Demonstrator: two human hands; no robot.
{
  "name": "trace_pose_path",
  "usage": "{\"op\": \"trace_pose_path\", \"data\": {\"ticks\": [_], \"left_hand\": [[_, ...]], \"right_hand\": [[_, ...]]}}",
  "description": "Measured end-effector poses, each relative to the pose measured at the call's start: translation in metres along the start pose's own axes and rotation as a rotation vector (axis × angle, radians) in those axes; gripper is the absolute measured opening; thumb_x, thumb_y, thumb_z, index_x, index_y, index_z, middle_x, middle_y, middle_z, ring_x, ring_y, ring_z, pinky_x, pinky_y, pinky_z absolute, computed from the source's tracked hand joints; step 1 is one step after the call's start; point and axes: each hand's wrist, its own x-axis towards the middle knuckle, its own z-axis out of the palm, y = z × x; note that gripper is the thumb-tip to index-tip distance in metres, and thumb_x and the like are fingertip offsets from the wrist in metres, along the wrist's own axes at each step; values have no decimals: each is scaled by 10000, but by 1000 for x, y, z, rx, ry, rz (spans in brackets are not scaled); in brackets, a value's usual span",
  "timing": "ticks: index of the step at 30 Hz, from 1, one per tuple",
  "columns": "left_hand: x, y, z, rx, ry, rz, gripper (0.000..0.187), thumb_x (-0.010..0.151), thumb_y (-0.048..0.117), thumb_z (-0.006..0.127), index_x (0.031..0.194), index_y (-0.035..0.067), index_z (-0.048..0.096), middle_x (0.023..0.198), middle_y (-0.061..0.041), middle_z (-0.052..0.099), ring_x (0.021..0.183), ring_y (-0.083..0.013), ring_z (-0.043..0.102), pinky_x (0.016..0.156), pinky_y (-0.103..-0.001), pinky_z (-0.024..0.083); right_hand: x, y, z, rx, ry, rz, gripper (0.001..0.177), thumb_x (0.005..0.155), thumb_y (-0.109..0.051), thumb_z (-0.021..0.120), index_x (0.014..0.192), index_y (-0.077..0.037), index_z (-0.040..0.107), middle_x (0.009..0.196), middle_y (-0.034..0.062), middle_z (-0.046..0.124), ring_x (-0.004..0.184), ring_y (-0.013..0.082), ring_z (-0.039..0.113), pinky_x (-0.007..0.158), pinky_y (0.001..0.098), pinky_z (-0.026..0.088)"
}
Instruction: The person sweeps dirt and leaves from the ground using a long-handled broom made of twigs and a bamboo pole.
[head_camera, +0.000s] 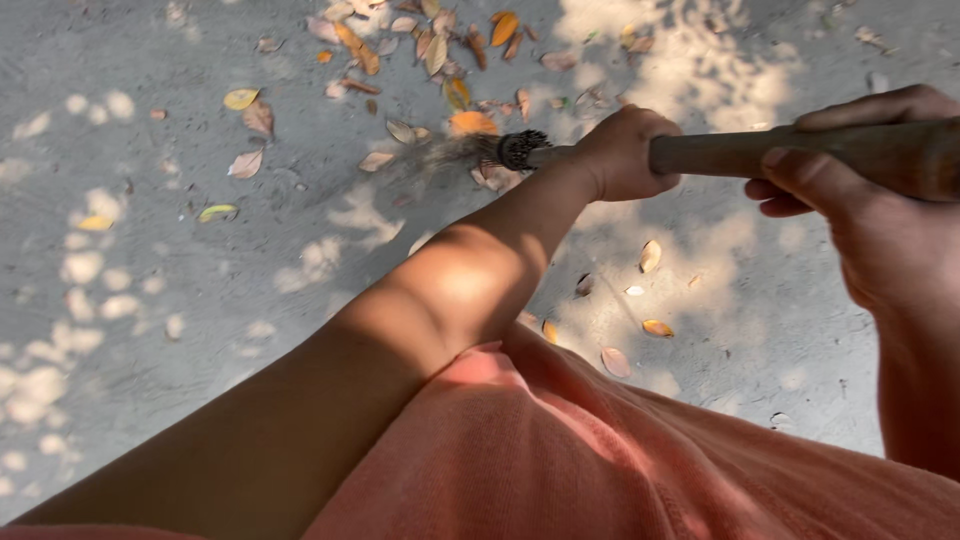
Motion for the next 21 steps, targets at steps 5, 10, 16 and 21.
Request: {"op": "trace_pose_path", "data": {"ticks": [5, 10, 16, 21], "left_hand": [[28, 39, -30, 11, -53, -58, 153, 727, 272, 753, 829, 159, 759, 819, -27, 768, 771, -217, 761, 760, -365, 589], [-66, 11, -133, 244, -67, -240, 198, 752, 323, 768, 856, 154, 769, 877, -57, 757, 855, -268, 736, 823, -417, 565], [-243, -55, -297, 374, -68, -506, 175, 707, 291, 772, 810, 152, 747, 818, -54, 753, 803, -273, 733, 770, -433, 570], [-344, -108, -370, 385, -15, -631, 164, 728, 284, 765, 821, 149, 762, 840, -78, 762, 798, -302, 723, 763, -418, 589]], "right_hand": [[12, -49, -14, -33, 135, -33, 210, 1038, -21, 623, 1211, 79, 557, 966, 246, 660, 863, 279, 743, 764, 361, 676], [43, -74, 74, 218, -36, 55, 128, 999, -12, 622, 1054, 93, 668, 889, 246, 703, 758, 272, 753, 713, 359, 666], [79, -119, 276, 541, -152, 249, 172, 891, -5, 702, 1040, 3, 617, 970, 192, 754, 840, 247, 787, 712, 351, 688], [102, -159, 398, 596, -260, 331, 253, 879, -35, 740, 1074, 4, 582, 949, 174, 751, 840, 225, 766, 696, 327, 661]]}}
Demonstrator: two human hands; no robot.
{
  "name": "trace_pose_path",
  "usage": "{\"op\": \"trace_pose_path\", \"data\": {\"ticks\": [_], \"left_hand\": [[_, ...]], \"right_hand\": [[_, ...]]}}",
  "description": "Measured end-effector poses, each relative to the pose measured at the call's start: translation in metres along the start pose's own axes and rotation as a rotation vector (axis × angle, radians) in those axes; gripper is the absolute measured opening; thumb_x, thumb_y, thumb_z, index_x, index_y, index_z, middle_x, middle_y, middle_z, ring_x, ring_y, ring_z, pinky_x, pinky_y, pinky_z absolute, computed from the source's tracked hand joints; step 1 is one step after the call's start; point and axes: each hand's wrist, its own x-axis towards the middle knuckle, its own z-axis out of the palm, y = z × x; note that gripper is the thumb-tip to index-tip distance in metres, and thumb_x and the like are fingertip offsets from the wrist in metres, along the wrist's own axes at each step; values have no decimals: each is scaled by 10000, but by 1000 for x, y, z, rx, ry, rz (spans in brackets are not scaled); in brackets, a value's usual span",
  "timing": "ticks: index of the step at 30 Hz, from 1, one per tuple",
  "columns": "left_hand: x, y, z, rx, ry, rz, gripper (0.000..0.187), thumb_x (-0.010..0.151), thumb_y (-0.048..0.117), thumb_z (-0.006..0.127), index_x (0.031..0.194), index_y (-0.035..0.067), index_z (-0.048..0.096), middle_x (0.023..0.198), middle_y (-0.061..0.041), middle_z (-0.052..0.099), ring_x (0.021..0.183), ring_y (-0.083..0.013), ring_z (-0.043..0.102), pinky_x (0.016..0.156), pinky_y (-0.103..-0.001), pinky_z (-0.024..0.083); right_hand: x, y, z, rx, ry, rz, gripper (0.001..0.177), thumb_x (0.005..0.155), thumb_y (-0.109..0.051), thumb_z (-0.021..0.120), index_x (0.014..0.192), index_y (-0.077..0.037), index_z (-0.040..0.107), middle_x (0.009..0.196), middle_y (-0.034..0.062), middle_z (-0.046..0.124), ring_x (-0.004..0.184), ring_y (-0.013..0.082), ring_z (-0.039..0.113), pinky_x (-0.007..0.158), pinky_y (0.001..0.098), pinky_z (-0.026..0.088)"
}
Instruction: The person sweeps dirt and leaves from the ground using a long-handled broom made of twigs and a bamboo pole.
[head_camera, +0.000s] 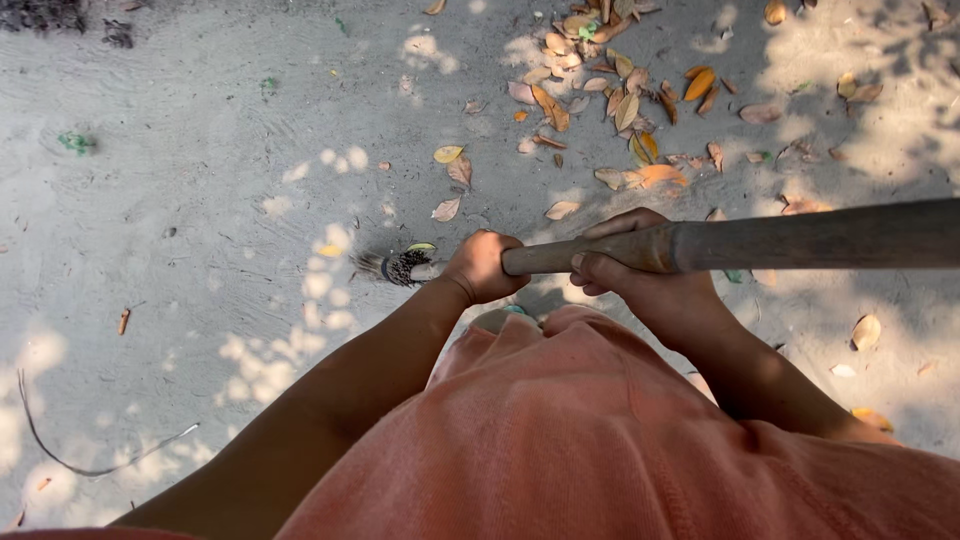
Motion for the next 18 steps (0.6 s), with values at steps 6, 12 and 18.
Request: {"op": "trace_pose_path", "data": {"ticks": [6, 12, 18], "left_hand": [[49, 24, 29, -189, -100, 154, 244, 735, 332, 735, 910, 166, 768, 879, -88, 767, 826, -299, 746, 786, -411, 588], [117, 167, 12, -253, -231, 485, 226, 751, 362, 718, 887, 189, 770, 873, -47, 782, 833, -257, 759, 792, -392, 584], [110, 152, -41, -243, -133, 394, 281, 763, 370, 731, 964, 179, 777, 932, -54, 774, 871, -235, 754, 819, -375, 578]], "right_hand": [[6, -12, -28, -157, 214, 47, 250, 875, -25, 736, 1085, 42, 617, 930, 186, 749, 812, 247, 766, 690, 346, 657], [-53, -79, -101, -260, 395, -196, 114, 1026, 29, 618, 1134, 64, 631, 962, 232, 716, 806, 299, 756, 729, 385, 667], [-26, -111, -75, -429, 309, -307, 73, 1053, 26, 630, 1103, 63, 592, 936, 245, 697, 828, 311, 753, 742, 383, 672]]}}
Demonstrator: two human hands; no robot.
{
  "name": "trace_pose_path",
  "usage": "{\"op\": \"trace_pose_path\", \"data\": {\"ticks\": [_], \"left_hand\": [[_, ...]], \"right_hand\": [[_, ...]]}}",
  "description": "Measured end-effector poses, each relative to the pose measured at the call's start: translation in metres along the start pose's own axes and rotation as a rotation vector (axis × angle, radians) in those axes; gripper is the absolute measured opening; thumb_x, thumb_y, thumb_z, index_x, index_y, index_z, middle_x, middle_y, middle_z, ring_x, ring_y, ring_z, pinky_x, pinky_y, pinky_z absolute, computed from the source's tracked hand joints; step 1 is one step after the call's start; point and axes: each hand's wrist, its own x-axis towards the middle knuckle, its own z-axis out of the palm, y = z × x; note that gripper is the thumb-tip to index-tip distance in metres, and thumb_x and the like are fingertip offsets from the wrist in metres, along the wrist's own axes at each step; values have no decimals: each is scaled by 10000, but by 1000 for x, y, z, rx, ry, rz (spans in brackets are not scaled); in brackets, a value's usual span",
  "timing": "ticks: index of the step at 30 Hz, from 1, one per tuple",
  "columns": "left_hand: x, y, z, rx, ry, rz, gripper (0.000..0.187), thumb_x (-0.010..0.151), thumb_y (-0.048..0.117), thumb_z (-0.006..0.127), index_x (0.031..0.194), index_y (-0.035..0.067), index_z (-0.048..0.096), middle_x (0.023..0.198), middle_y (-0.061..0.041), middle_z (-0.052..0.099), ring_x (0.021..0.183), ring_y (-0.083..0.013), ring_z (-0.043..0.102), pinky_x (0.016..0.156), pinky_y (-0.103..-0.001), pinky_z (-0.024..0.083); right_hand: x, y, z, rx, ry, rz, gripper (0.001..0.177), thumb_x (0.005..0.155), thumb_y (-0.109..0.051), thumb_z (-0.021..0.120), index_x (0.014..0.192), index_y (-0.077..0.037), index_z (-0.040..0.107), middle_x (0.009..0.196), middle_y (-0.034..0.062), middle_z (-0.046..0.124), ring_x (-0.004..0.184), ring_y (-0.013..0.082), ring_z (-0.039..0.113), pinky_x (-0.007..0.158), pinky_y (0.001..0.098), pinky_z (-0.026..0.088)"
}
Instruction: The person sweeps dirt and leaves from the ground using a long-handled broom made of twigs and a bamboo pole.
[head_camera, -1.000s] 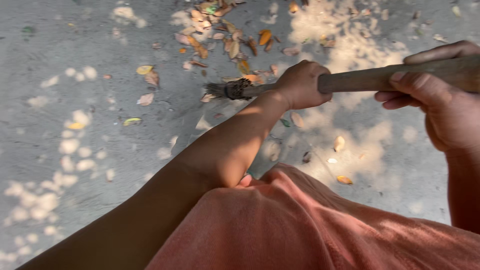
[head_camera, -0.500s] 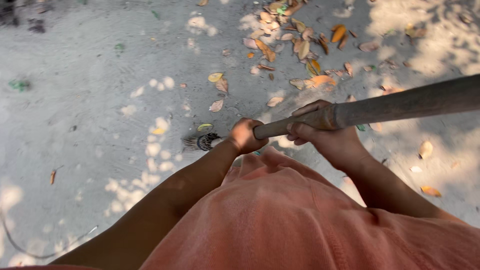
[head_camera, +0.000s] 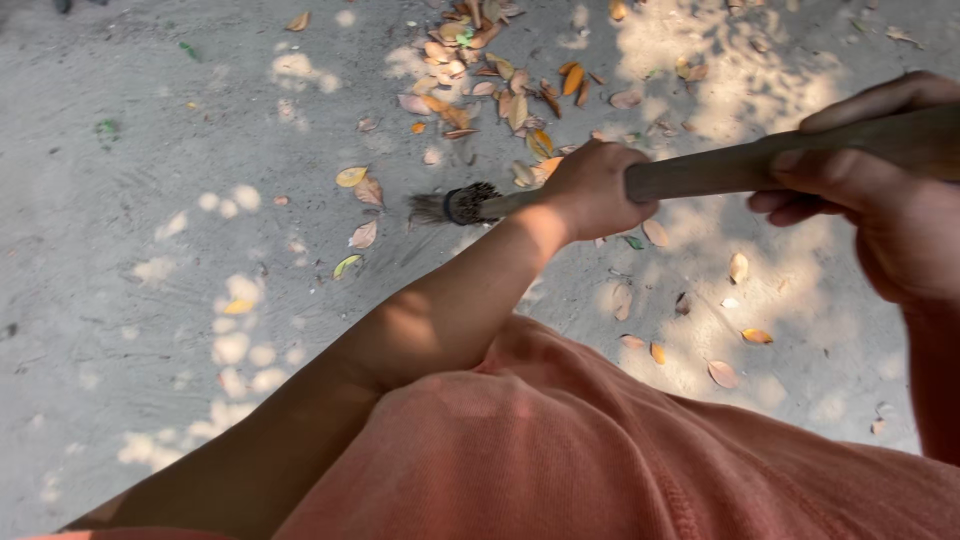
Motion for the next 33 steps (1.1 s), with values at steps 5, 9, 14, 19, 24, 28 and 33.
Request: {"op": "trace_pose_path", "data": {"ticks": [5, 9, 14, 19, 24, 28, 33], "left_hand": [[-107, -93, -56, 122, 126, -205, 367, 717, 357, 802, 1010, 137, 775, 953, -93, 766, 897, -301, 731, 817, -417, 563], [-191, -151, -87, 256, 144, -436, 282, 716, 319, 780, 953, 168, 791, 881, -110, 760, 871, -346, 720, 824, -436, 560], [-242, -206, -99, 436, -27, -675, 189, 776, 310, 752, 895, 165, 774, 896, -91, 759, 891, -341, 721, 814, -426, 574], [-211, -215, -68, 164, 57, -602, 285, 675, 247, 811, 944, 178, 749, 930, -67, 757, 906, -281, 720, 818, -401, 561], [-91, -139, -6, 121, -25, -307, 303, 712, 306, 779, 999, 213, 757, 996, -47, 759, 967, -284, 700, 880, -421, 539], [-4, -52, 21, -79, -96, -64, 211, 750, 310, 703, 918, 204, 773, 944, -30, 796, 938, -235, 763, 866, -383, 579], [26, 10, 6, -145, -84, 43, 133, 781, 282, 693, 814, 162, 738, 835, -38, 791, 808, -198, 787, 791, -364, 598]], "right_hand": [[33, 22, 113, 290, -191, 145, 170, 959, 17, 687, 1076, 49, 568, 934, 227, 721, 808, 291, 760, 696, 379, 669], [47, 51, 213, 566, -467, 203, 191, 964, -20, 691, 1115, 81, 633, 994, 234, 734, 878, 265, 767, 799, 357, 675], [27, 71, 301, 522, -487, 334, 311, 905, -64, 732, 1153, 15, 563, 1042, 193, 728, 905, 219, 765, 769, 328, 671], [9, 80, 273, 440, -399, 344, 317, 902, -58, 729, 1149, 38, 555, 1024, 158, 718, 909, 213, 744, 784, 342, 657], [1, 68, 132, 297, -91, 330, 255, 932, -20, 668, 1163, 46, 583, 1017, 191, 730, 894, 259, 758, 786, 406, 662], [-7, 35, 37, -45, -17, 144, 122, 1044, 10, 662, 1120, 101, 634, 952, 242, 717, 877, 315, 764, 799, 426, 675], [-2, -2, -2, -259, 54, 43, 222, 1030, -14, 629, 1231, 41, 553, 1007, 217, 682, 875, 303, 736, 745, 384, 655]]}}
